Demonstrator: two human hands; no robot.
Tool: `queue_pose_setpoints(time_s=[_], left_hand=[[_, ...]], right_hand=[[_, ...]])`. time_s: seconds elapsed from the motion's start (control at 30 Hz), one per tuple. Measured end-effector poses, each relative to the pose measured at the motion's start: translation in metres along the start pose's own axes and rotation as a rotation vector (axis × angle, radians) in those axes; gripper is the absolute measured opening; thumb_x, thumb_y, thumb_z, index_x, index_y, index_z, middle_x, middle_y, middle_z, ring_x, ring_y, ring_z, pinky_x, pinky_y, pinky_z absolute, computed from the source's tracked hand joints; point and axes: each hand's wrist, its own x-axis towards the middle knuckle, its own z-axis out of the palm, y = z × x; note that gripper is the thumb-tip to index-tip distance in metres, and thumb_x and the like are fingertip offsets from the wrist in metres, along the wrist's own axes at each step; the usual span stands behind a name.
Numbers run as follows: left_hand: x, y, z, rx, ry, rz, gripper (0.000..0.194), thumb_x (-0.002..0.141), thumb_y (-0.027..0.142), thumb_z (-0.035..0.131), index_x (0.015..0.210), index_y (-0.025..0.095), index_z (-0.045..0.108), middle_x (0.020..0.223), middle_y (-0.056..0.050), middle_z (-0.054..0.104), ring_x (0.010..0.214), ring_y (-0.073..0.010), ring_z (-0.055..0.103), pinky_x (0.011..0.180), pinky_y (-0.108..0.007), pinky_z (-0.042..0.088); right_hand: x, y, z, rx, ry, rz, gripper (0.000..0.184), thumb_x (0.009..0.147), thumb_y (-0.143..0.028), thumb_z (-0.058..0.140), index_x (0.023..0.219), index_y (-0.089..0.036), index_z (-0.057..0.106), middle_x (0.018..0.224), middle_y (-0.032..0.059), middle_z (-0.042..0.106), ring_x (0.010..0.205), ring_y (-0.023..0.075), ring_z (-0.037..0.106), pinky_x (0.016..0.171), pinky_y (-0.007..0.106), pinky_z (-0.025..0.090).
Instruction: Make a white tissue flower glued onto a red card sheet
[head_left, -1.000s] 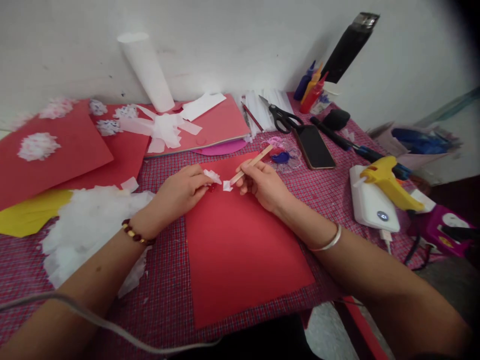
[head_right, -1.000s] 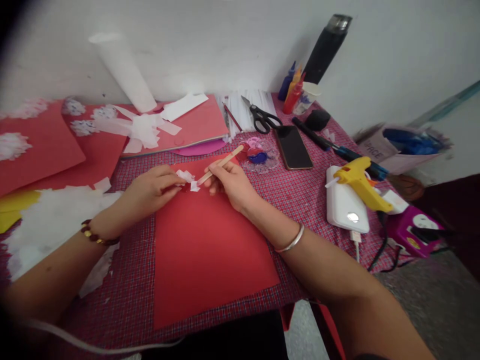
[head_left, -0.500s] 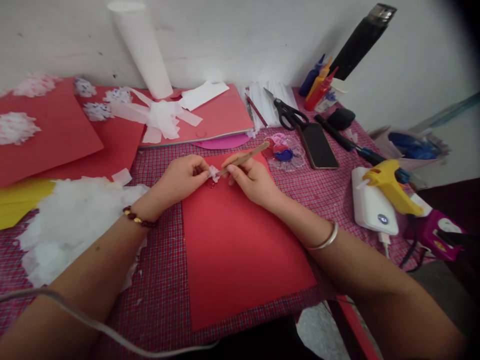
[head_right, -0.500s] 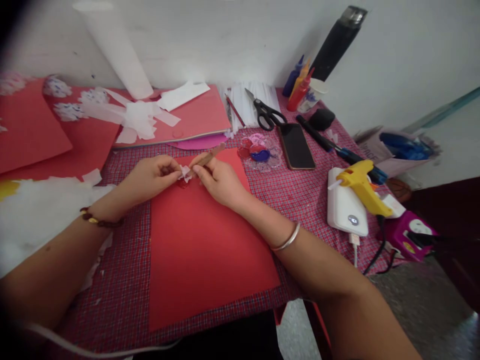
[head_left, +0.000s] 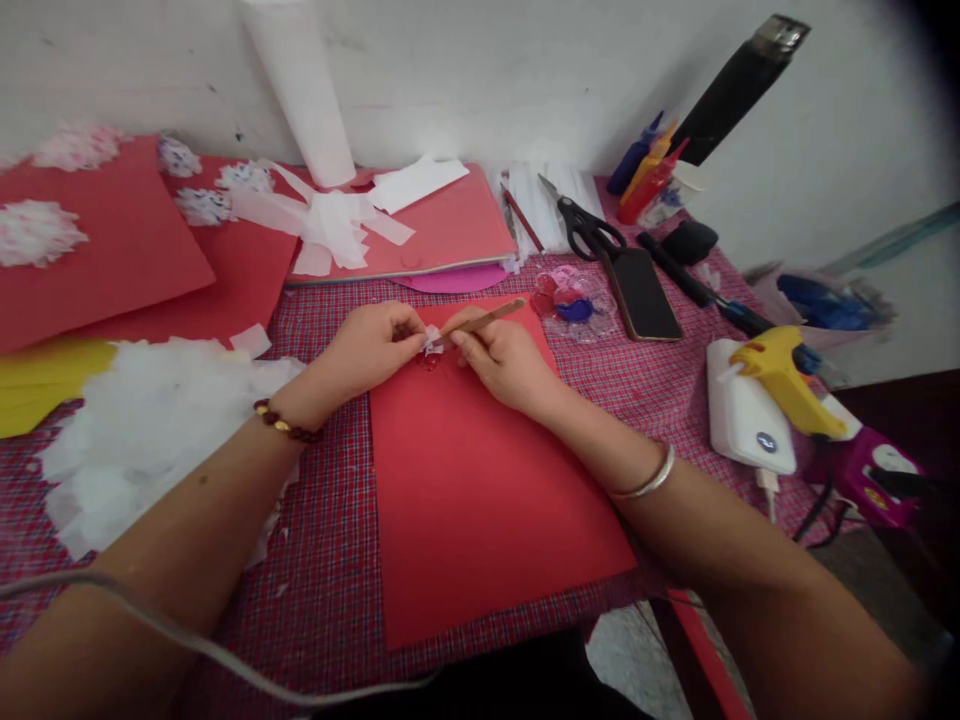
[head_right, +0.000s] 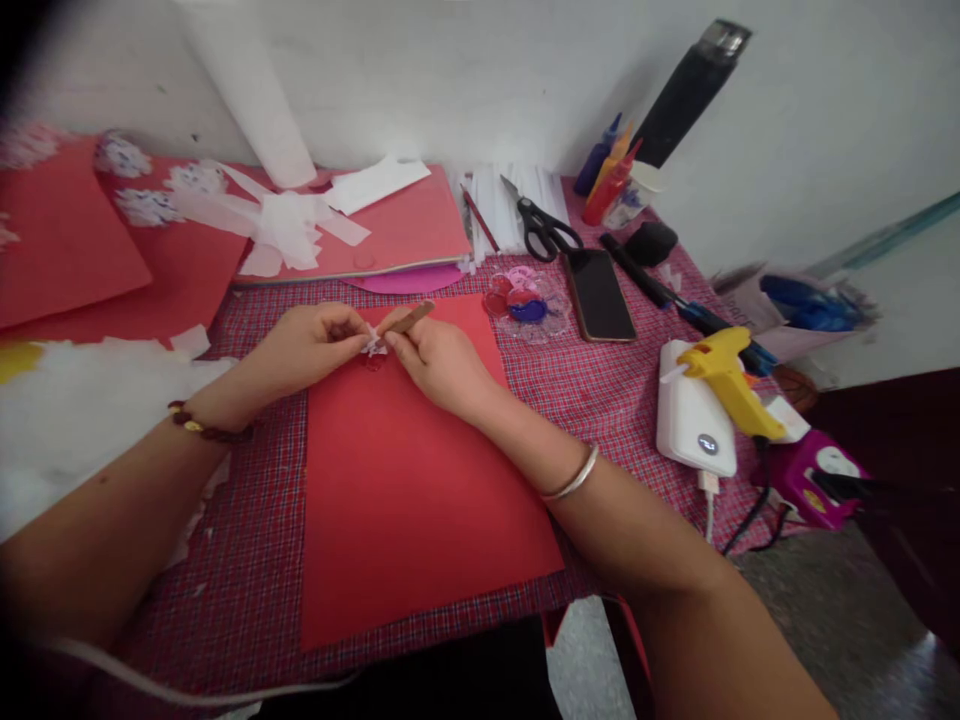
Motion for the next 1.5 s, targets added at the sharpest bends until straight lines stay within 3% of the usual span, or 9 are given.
queue_pose_setpoints(time_s=[0.3,0.5,0.63,0.73,0.87,1.0,1.13,1.33,1.5], left_hand=[[-0.001,0.003,-0.001,-0.017,-0.011,0.046,0.021,0.086,0.032,0.056,0.074,0.018,0.066,0.076,-0.003,0.067,0.069,-0.0156,0.057,0.064,-0.027,0.043],[-0.024,0.011,-0.021,-0.357,0.116,-0.106,0.025,0.085,0.012,0.04,0.098,0.017,0.061,0.078,-0.001,0.062,0.059,-0.0114,0.057,0.059,-0.026,0.049],[-0.051,-0.002,-0.07,0.06,0.349,-0.182,0.028,0.088,0.016,0.039,0.107,0.02,0.059,0.07,0.001,0.056,0.053,-0.0138,0.054,0.054,-0.028,0.045],[-0.068,-0.011,-0.099,0.27,0.376,-0.182,0.018,0.089,0.022,0.048,0.101,0.02,0.06,0.079,-0.005,0.061,0.07,-0.0209,0.06,0.07,-0.036,0.047],[-0.08,-0.016,-0.094,0.611,0.273,-0.194,0.014,0.081,0.032,0.065,0.083,0.02,0.059,0.099,-0.014,0.063,0.1,-0.0318,0.058,0.09,-0.045,0.043],[-0.075,-0.013,-0.083,0.715,0.305,-0.276,0.018,0.079,0.026,0.063,0.067,0.021,0.05,0.085,-0.012,0.063,0.104,-0.0359,0.058,0.097,-0.054,0.039],[-0.068,0.008,-0.088,0.503,0.363,-0.29,0.021,0.082,0.026,0.056,0.064,0.022,0.045,0.064,-0.003,0.057,0.072,-0.0232,0.062,0.076,-0.042,0.051],[-0.072,0.05,-0.043,-0.742,0.324,-0.331,0.023,0.07,0.029,0.073,0.075,0.02,0.052,0.065,0.002,0.065,0.055,-0.0119,0.064,0.055,-0.023,0.053],[-0.073,0.048,-0.001,-0.9,0.273,-0.408,0.03,0.061,0.021,0.083,0.08,0.017,0.059,0.067,0.001,0.07,0.057,-0.0112,0.067,0.057,-0.021,0.055]], right_hand=[[0.002,0.01,-0.005,0.569,0.318,0.188,0.025,0.089,-0.045,0.06,0.092,-0.02,0.06,0.074,-0.0002,0.068,0.057,0.0107,0.06,0.058,0.025,0.05],[-0.001,0.014,-0.009,0.716,0.335,0.279,0.024,0.08,-0.039,0.073,0.086,-0.018,0.063,0.065,-0.0003,0.07,0.053,0.0097,0.06,0.053,0.021,0.048],[0.0,0.012,-0.009,0.715,0.315,0.264,0.017,0.084,-0.034,0.07,0.084,-0.018,0.065,0.066,0.001,0.071,0.052,0.01,0.06,0.053,0.022,0.048],[0.001,0.009,-0.008,0.705,0.314,0.267,0.015,0.085,-0.033,0.068,0.083,-0.018,0.064,0.065,0.0009,0.07,0.053,0.0107,0.061,0.053,0.022,0.049],[0.001,0.006,-0.006,0.701,0.316,0.262,0.016,0.085,-0.033,0.069,0.083,-0.018,0.063,0.064,0.0003,0.069,0.054,0.0109,0.061,0.053,0.022,0.05],[0.001,0.007,-0.006,0.698,0.314,0.24,0.018,0.085,-0.034,0.07,0.082,-0.018,0.062,0.063,-0.0001,0.068,0.051,0.01,0.06,0.051,0.021,0.049],[0.001,0.009,-0.007,0.731,0.33,0.251,0.021,0.083,-0.037,0.071,0.084,-0.018,0.063,0.065,-0.0001,0.069,0.052,0.0101,0.061,0.052,0.022,0.049],[-0.006,-0.009,-0.006,0.894,0.313,0.211,0.029,0.076,-0.042,0.076,0.083,-0.02,0.059,0.063,-0.004,0.068,0.05,0.0078,0.059,0.05,0.019,0.047],[-0.019,-0.028,0.001,0.854,0.164,0.083,0.025,0.083,-0.044,0.071,0.089,-0.02,0.063,0.068,-0.0032,0.069,0.057,0.0083,0.061,0.055,0.021,0.051]])
